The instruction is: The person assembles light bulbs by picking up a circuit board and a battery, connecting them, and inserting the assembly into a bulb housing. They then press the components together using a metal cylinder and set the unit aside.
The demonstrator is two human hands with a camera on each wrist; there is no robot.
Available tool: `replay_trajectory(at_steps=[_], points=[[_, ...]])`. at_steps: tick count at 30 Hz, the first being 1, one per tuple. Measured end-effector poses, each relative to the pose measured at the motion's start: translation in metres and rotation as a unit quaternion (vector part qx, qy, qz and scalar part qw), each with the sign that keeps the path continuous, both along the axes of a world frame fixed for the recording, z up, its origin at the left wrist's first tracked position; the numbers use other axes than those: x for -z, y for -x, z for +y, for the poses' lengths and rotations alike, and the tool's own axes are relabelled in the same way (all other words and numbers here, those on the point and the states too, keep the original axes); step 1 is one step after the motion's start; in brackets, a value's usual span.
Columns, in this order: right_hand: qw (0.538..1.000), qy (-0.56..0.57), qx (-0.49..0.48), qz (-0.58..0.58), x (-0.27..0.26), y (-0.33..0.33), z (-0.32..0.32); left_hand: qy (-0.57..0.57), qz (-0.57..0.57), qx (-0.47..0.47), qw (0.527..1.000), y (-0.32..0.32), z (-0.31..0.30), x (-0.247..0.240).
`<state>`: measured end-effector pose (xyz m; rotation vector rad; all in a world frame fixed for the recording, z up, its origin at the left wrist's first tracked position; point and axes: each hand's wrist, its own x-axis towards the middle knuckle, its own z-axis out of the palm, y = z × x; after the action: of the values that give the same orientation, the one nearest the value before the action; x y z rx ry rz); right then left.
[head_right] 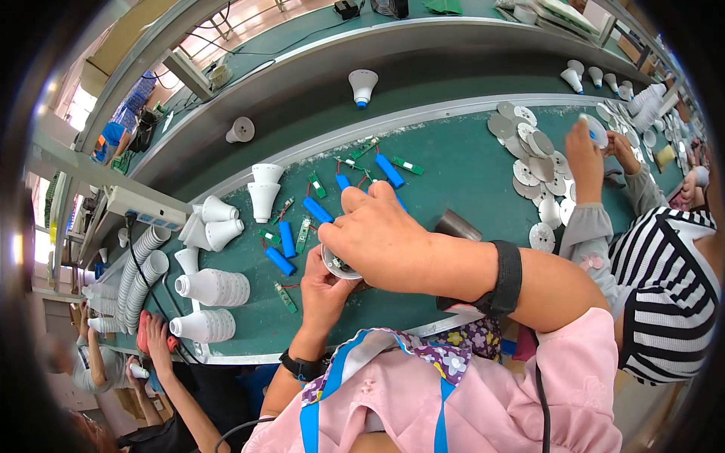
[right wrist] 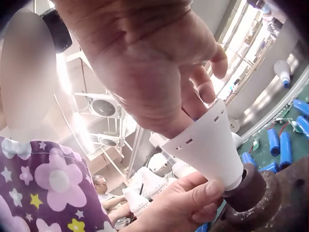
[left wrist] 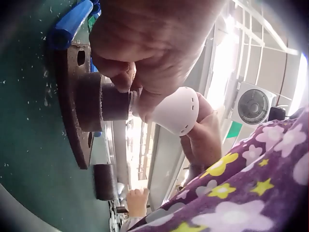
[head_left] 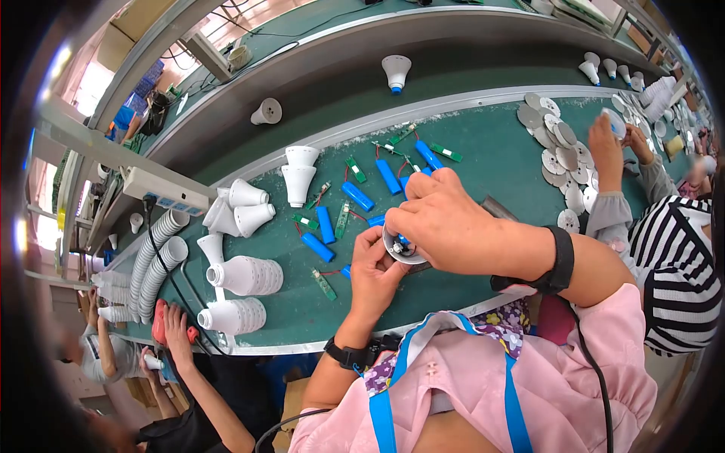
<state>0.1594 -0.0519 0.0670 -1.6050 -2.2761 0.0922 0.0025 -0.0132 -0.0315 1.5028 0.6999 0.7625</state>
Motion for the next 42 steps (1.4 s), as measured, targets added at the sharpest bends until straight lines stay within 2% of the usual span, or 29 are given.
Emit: replay_trajectory(at_steps=[5, 10, 14, 15, 16, 17, 18, 20, 21, 25, 28, 29, 30, 31, 33, 35, 38, 42], points=[[1.0, 0.016, -0.011, -0.024, -0.002, 0.002, 0.009, 0.014, -0.027, -0.021, 0.999, -0.002, 0.001, 0.006], [0.999, 0.028, -0.013, -0.027, -0.002, 0.002, 0.009, -0.072, 0.057, -0.011, 0.996, 0.001, 0.003, 0.012], [0.999, 0.021, -0.019, -0.015, 0.0, 0.002, 0.006, -0.077, 0.031, -0.009, 0.996, 0.004, 0.002, 0.011], [1.0, 0.014, -0.017, -0.013, 0.001, 0.002, 0.006, 0.06, -0.033, 0.024, 0.997, 0.007, 0.001, -0.005], [1.0, 0.015, -0.015, -0.013, 0.0, 0.002, 0.007, 0.196, -0.095, 0.057, 0.974, 0.01, 0.003, -0.015], [0.999, 0.024, -0.021, -0.013, -0.002, 0.004, 0.009, 0.247, -0.107, 0.136, 0.953, 0.017, 0.01, -0.017], [0.999, 0.034, -0.029, -0.013, -0.004, 0.006, 0.01, 0.249, -0.106, 0.135, 0.953, 0.017, 0.013, -0.026], [0.998, 0.049, -0.029, -0.024, -0.006, 0.008, 0.012, 0.379, -0.102, 0.147, 0.908, 0.012, 0.02, -0.052], [0.997, 0.063, -0.028, -0.037, -0.007, 0.009, 0.014, 0.354, -0.055, 0.107, 0.928, 0.006, 0.019, -0.05], [0.997, 0.055, -0.02, -0.041, -0.008, 0.009, 0.013, 0.349, -0.048, 0.088, 0.932, 0.0, 0.019, -0.051], [0.992, 0.107, -0.025, -0.057, -0.013, 0.0, 0.012, 0.346, -0.044, 0.093, 0.933, -0.001, 0.019, -0.049], [0.993, 0.081, -0.049, 0.074, -0.013, -0.009, 0.009, 0.347, -0.041, 0.096, 0.932, -0.001, 0.019, -0.048], [0.975, 0.054, -0.072, 0.204, -0.012, -0.018, 0.005, 0.348, -0.039, 0.098, 0.932, 0.0, 0.02, -0.047], [0.975, 0.055, -0.075, 0.202, -0.009, -0.027, -0.002, 0.348, -0.042, 0.096, 0.932, 0.001, 0.021, -0.046], [0.979, -0.031, 0.136, 0.15, 0.006, -0.047, -0.023, 0.343, -0.056, 0.091, 0.933, 0.0, 0.02, -0.045], [0.971, -0.026, 0.231, 0.045, 0.054, -0.06, -0.048, 0.343, -0.059, 0.089, 0.933, 0.0, 0.02, -0.046], [0.963, 0.036, 0.265, -0.025, 0.091, -0.055, -0.069, 0.345, -0.055, 0.087, 0.933, 0.0, 0.019, -0.046], [0.961, -0.02, 0.277, -0.005, 0.095, -0.061, -0.064, 0.355, -0.06, 0.095, 0.928, 0.001, 0.02, -0.046]])
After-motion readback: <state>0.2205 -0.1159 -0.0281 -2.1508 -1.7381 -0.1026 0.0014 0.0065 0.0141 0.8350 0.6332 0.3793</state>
